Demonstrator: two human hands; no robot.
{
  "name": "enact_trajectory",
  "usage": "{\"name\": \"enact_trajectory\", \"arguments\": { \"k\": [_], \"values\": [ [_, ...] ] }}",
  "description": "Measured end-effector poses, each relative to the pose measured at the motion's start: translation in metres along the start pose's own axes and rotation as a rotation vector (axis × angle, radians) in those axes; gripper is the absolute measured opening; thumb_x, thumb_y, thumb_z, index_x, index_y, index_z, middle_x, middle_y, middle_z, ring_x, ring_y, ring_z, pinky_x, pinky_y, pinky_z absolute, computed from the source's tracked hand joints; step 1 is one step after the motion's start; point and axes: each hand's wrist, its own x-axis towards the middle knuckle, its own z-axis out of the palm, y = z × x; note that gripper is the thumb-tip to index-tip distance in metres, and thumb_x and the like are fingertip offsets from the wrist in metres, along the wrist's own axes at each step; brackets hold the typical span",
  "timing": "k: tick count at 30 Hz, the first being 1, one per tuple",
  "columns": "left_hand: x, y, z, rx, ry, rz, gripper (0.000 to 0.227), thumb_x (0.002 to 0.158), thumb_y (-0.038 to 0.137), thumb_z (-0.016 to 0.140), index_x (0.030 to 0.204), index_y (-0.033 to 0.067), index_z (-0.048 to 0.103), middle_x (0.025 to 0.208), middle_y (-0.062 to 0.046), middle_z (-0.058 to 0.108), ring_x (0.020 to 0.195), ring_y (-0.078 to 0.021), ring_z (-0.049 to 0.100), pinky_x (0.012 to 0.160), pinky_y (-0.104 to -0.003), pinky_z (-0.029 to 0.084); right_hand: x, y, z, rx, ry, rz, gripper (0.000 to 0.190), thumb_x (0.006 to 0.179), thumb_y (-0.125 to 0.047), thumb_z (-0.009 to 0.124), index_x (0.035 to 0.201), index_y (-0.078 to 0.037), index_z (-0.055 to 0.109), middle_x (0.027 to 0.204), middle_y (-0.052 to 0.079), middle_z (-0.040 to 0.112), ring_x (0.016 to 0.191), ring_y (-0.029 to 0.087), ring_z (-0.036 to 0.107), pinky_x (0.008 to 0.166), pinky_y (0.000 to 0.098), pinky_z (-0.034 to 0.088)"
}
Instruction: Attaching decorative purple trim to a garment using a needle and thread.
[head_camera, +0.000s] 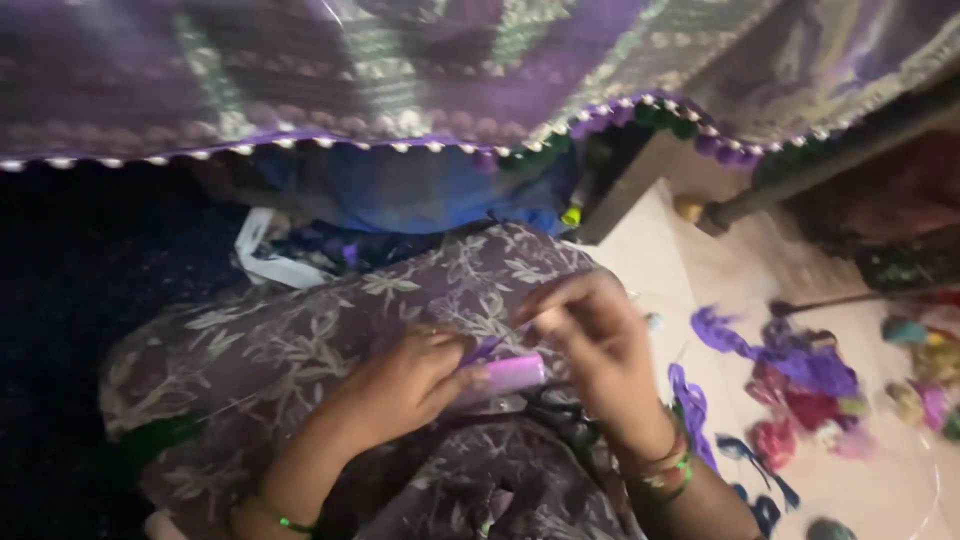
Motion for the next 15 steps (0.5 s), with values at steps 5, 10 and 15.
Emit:
{"name": "enact_trajectory", "arguments": {
  "k": [5,10,15],
  "values": [
    [-0.034,-0.034,0.006,-0.160,-0.003,-0.193,0.029,0.103,0.026,0.059,0.087,0.0026,0.055,0.087,-0.008,0.074,0.084,-0.0276,0.072,0.073,-0.040,0.054,0.025,-0.010,-0.039,0.332,0.285,-0.047,0.006,0.110,-0.015,0.053,0.111,-0.008,0.052,0.098,0.011,0.068,0.095,0.023,0.071,0.071,0.0376,0.061],
    [-0.042,-0.060,0.020,-0.164,-0.098,-0.452,0.018,0.099,0.023,0.058,0.096,0.0051,0.060,0.084,-0.009,0.069,0.078,-0.0227,0.071,0.073,-0.037,0.055,0.018,-0.033,-0.093,0.379,0.437,-0.327,0.017,0.127,-0.006,0.050,0.110,-0.004,0.047,0.093,0.014,0.061,0.087,0.024,0.068,0.068,0.0369,0.056],
    [-0.017,-0.055,0.011,-0.166,0.130,-0.185,0.022,0.097,0.020,0.063,0.111,0.0042,0.066,0.107,-0.013,0.071,0.103,-0.0257,0.068,0.089,-0.038,0.052,0.018,-0.062,-0.073,0.125,0.395,-0.316,0.006,0.118,-0.007,0.055,0.114,-0.004,0.051,0.095,0.012,0.066,0.084,0.022,0.069,0.073,0.0370,0.062]
  ]
}}
